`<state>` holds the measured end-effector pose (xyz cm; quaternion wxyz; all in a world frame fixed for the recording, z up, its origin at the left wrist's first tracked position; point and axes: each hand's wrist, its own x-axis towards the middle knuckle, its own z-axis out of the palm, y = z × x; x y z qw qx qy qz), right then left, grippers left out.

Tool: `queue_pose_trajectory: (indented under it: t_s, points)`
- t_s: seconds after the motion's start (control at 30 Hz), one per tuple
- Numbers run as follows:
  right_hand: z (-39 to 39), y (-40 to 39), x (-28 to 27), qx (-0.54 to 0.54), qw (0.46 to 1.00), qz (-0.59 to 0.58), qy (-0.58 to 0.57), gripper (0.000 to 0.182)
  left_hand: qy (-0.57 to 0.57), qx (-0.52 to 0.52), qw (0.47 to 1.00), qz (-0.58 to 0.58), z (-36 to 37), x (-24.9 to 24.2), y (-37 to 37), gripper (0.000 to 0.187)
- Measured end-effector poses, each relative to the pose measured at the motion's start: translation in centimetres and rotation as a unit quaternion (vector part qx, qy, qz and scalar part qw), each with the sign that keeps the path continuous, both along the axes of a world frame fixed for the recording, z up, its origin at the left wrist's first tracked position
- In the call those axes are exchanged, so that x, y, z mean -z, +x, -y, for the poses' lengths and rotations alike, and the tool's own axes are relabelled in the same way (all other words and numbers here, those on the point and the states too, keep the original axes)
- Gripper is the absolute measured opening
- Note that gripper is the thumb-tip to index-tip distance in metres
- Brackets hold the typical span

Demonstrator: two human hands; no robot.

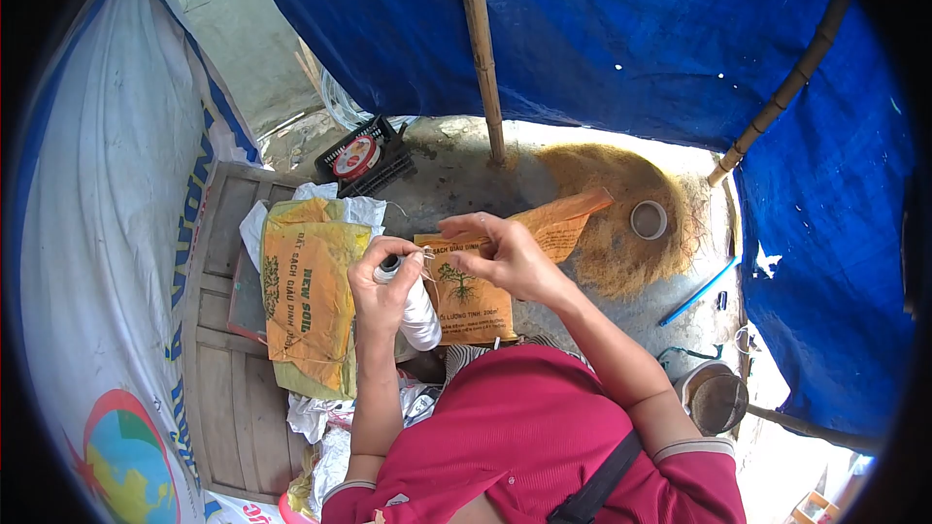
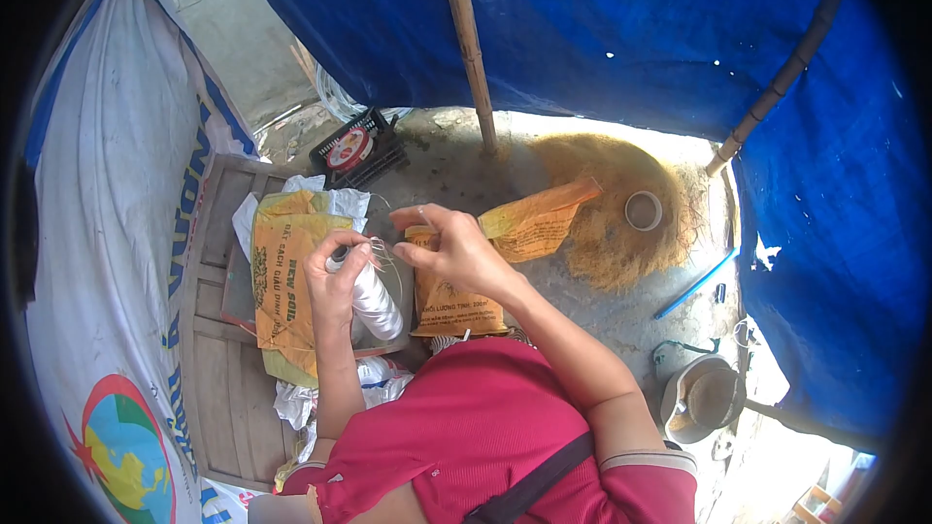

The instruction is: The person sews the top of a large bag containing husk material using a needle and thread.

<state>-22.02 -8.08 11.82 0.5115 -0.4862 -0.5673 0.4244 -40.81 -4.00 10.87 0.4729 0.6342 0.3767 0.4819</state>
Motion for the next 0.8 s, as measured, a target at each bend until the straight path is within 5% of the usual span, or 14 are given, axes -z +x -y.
queue_pose_trajectory:
  t_s: [0.1,0.17,0.37,0.43,0.5,0.63,0.8]
  points:
    - [-0.2,-0.5,0.6,-0.002,0.998,0.023,0.053,0.027,-0.046,0.025,0.998,0.019,0.3,0.1,0.3,0.005]
    - [-0.1,-0.1,-0.1,-0.052,0.992,-0.006,-0.114,0.018,-0.07,0.029,0.997,0.033,0.5,-0.1,0.3,0.005]
    - [-0.2,1.9,-0.4,-0.002,0.986,-0.087,-0.14,0.015,-0.152,0.008,0.984,0.096,-0.1,-0.2,0.2,0.018]
    - [-0.2,3.2,-1.1,0.014,0.977,-0.161,-0.136,0.013,-0.223,-0.011,0.955,0.197,-0.8,0.2,-0.7,0.02]
    - [-0.3,5.3,-2.1,0.07,0.905,-0.383,-0.168,0.008,-0.233,-0.002,0.949,0.214,-1.7,0.6,-1.8,0.022]
    - [-1.0,11.0,-1.9,0.024,0.838,-0.525,-0.145,0.009,-0.375,0.033,0.869,0.321,-3.2,1.4,-4.0,0.032]
    - [-0.3,13.7,-2.4,-0.025,0.853,-0.481,-0.201,0.02,-0.455,0.146,0.772,0.419,-4.4,3.7,-4.1,0.041]
